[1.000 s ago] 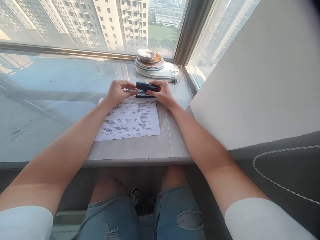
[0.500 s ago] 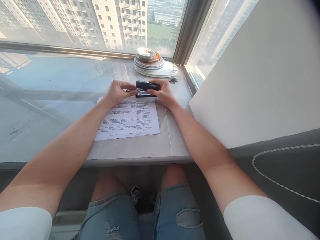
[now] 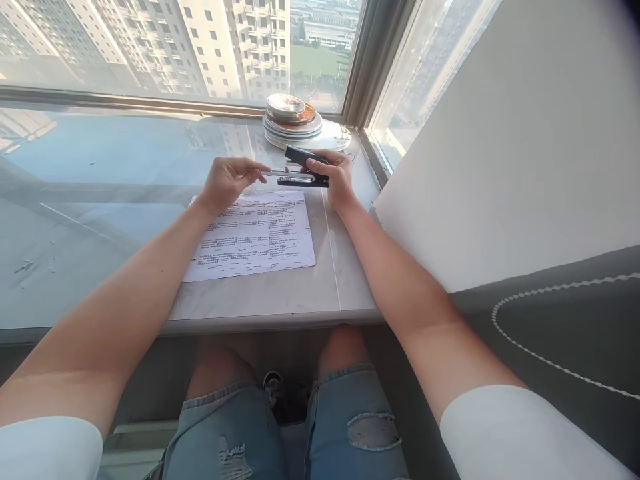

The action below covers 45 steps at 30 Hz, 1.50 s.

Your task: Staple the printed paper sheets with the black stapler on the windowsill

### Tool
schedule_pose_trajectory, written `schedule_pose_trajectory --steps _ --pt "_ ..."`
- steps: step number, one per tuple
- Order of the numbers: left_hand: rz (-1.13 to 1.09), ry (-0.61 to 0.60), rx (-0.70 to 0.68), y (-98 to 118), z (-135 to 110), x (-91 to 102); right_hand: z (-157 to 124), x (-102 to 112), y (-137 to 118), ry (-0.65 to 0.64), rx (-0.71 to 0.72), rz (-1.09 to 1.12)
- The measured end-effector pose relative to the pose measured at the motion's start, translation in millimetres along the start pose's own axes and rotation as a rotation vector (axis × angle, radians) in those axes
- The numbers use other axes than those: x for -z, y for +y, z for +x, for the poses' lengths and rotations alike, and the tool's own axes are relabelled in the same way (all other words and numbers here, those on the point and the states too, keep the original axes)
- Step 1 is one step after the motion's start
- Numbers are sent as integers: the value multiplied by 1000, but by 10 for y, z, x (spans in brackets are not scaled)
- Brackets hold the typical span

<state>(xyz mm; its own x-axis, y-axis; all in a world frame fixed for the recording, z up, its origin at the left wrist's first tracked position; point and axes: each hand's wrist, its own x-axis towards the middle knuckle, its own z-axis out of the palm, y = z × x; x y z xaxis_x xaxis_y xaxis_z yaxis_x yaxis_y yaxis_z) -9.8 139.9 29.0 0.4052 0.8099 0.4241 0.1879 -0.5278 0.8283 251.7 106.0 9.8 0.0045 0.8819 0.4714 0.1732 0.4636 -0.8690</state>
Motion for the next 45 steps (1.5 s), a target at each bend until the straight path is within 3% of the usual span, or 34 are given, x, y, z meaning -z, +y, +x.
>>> schedule_pose_trajectory --steps 5,9,18,21,24,29,35,41,45 --pt "-53 -55 -61 -37 1 1 -22 -48 -77 -12 -26 114" --pt "-91 -155 -87 -88 29 -12 -51 -150 -163 -103 -20 198" --pt "-69 -115 -121 16 20 -22 -101 -356 -286 -148 -7 131" --pt "-27 -123 -111 -47 45 1 -93 -336 -242 -87 0 87" --pt "127 -118 -75 -144 82 13 -38 -245 -122 67 19 39" --pt "457 -323 -36 -224 101 -4 72 -83 120 238 14 -121" --pt "494 -367 -65 -208 80 -12 89 -98 192 140 -8 -258" --pt "494 -342 -18 -173 68 -25 80 -114 119 33 24 -305" --pt "495 -351 -21 -156 75 -29 53 -152 22 -15 68 -470"
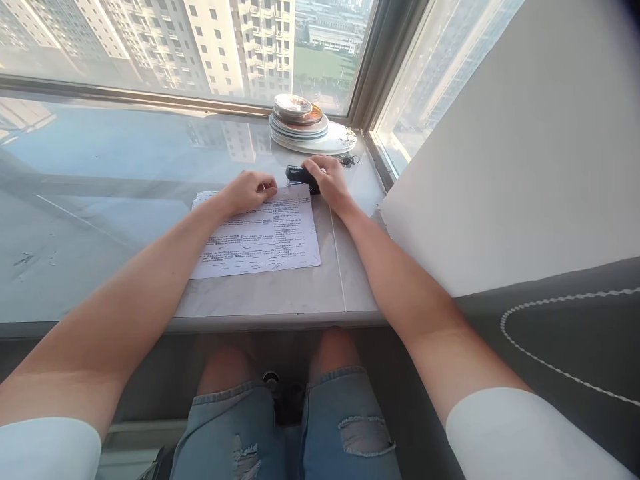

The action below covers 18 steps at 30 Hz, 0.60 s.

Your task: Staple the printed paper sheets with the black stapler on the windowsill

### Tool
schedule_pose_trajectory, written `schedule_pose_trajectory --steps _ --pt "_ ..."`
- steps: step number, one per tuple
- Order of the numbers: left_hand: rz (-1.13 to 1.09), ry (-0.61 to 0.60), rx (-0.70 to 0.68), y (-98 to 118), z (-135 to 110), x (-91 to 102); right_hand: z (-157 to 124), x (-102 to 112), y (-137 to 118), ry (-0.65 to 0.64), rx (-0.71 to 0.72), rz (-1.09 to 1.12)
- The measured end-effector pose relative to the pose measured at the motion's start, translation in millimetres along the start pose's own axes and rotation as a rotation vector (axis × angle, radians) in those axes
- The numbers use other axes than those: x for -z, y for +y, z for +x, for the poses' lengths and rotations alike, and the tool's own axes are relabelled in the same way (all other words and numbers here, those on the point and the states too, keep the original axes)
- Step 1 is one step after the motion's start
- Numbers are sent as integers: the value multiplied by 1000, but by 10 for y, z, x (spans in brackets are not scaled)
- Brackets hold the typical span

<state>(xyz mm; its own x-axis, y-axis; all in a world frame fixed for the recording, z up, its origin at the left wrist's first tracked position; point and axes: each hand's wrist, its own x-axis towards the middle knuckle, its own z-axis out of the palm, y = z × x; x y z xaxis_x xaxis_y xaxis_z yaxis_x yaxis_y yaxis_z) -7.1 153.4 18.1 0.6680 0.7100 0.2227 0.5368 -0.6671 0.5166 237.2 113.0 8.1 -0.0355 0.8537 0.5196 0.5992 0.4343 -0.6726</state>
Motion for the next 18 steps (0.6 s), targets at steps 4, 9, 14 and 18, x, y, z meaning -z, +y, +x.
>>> schedule_pose_trajectory --steps 4,9,14,18 --pt "18 18 -20 9 9 3 -41 -29 -148 -74 101 -176" --pt "-17 37 -25 -17 15 -9 -31 -42 -170 -75 98 -120" --pt "-108 61 -29 -36 12 -19 -26 2 -162 -47 40 -35" --pt "-116 63 -33 -1 9 -26 -55 17 -185 -22 27 -41"
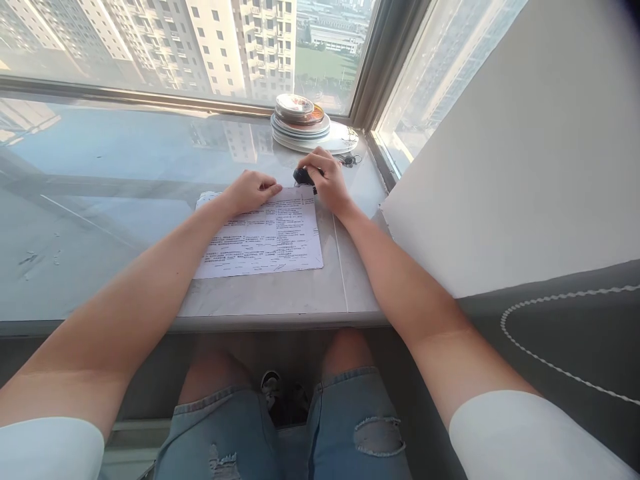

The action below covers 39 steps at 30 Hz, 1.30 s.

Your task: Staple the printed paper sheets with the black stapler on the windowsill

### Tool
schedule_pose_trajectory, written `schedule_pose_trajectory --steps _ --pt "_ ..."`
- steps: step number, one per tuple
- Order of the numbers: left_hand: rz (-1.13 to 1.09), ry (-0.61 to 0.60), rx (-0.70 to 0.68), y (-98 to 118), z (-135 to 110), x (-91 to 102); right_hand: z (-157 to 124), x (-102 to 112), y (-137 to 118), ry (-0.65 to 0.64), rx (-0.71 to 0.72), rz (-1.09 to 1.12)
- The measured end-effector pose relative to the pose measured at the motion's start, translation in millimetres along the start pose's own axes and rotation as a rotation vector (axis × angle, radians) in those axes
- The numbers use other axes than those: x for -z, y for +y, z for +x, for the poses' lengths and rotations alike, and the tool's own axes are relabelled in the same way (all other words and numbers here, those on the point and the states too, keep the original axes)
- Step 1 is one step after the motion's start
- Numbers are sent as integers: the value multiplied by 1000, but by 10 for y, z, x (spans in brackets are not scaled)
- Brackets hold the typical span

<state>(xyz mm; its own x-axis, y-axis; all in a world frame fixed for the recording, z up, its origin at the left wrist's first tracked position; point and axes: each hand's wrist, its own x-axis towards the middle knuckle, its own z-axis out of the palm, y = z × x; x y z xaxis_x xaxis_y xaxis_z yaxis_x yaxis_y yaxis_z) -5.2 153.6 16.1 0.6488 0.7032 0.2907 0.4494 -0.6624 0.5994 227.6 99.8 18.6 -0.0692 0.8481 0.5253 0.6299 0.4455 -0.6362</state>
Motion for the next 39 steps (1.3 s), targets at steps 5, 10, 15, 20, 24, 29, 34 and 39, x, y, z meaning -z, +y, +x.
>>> schedule_pose_trajectory --steps 5,10,15,20,24,29,34,39 --pt "60 -7 6 39 15 -24 6 -49 59 -4 2 -6" --pt "110 6 36 38 31 -67 42 -82 115 54 -6 6" --pt "120 20 20 6 33 -102 51 -81 121 104 20 -30" --pt "137 35 33 17 30 -102 41 -79 128 108 29 -37" --pt "68 15 -73 136 3 -71 51 -88 167 122 22 -47" --pt "21 -72 -183 221 -19 -56 67 -98 193 121 -15 -19" --pt "35 -93 -178 134 2 -71 75 -112 204 113 -24 -4" --pt "51 -61 -188 102 7 -65 84 -126 229 120 11 -54"
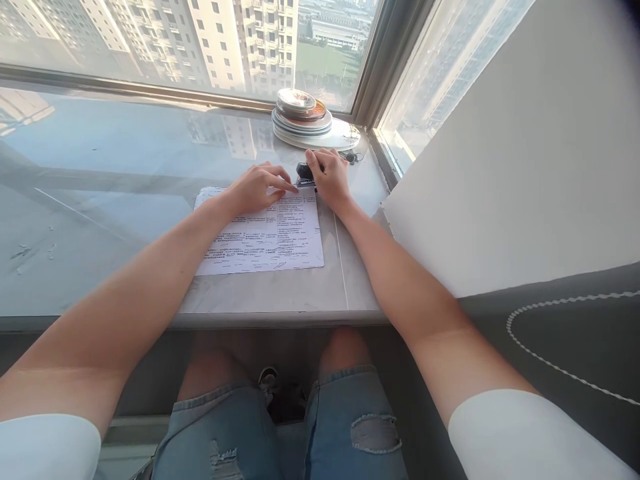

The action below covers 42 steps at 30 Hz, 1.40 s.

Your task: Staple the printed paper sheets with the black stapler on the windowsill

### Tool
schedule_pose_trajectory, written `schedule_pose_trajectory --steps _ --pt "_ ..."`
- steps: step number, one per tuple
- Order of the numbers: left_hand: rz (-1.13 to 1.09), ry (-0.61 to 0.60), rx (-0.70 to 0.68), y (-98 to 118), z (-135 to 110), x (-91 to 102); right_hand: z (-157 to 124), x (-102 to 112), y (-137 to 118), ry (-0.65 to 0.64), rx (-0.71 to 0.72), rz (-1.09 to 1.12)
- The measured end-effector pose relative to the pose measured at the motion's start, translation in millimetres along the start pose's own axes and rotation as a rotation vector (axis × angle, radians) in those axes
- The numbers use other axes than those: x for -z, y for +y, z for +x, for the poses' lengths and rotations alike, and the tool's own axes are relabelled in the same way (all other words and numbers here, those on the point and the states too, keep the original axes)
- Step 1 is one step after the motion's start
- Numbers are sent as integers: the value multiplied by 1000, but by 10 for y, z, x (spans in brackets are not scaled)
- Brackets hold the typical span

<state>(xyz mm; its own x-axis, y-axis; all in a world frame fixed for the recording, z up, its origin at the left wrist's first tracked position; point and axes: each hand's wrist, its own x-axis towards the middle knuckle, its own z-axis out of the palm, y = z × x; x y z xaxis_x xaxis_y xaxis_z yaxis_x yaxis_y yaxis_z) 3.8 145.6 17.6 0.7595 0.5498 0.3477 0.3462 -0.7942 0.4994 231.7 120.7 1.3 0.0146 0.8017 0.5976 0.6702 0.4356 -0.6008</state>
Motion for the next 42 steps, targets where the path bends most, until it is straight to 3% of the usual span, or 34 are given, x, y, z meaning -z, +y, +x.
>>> schedule_pose_trajectory --steps 5,16,29,42 --pt "0 26 -34 20 0 7 -19 17 -39 2 14 -23" --pt "-15 58 28 13 4 13 -75 64 -215 -54 10 -26" --pt "35 112 -54 -61 23 -28 -93 20 -305 -261 99 -330" --pt "44 118 -56 -80 18 -43 -95 -29 -271 -286 171 -387"
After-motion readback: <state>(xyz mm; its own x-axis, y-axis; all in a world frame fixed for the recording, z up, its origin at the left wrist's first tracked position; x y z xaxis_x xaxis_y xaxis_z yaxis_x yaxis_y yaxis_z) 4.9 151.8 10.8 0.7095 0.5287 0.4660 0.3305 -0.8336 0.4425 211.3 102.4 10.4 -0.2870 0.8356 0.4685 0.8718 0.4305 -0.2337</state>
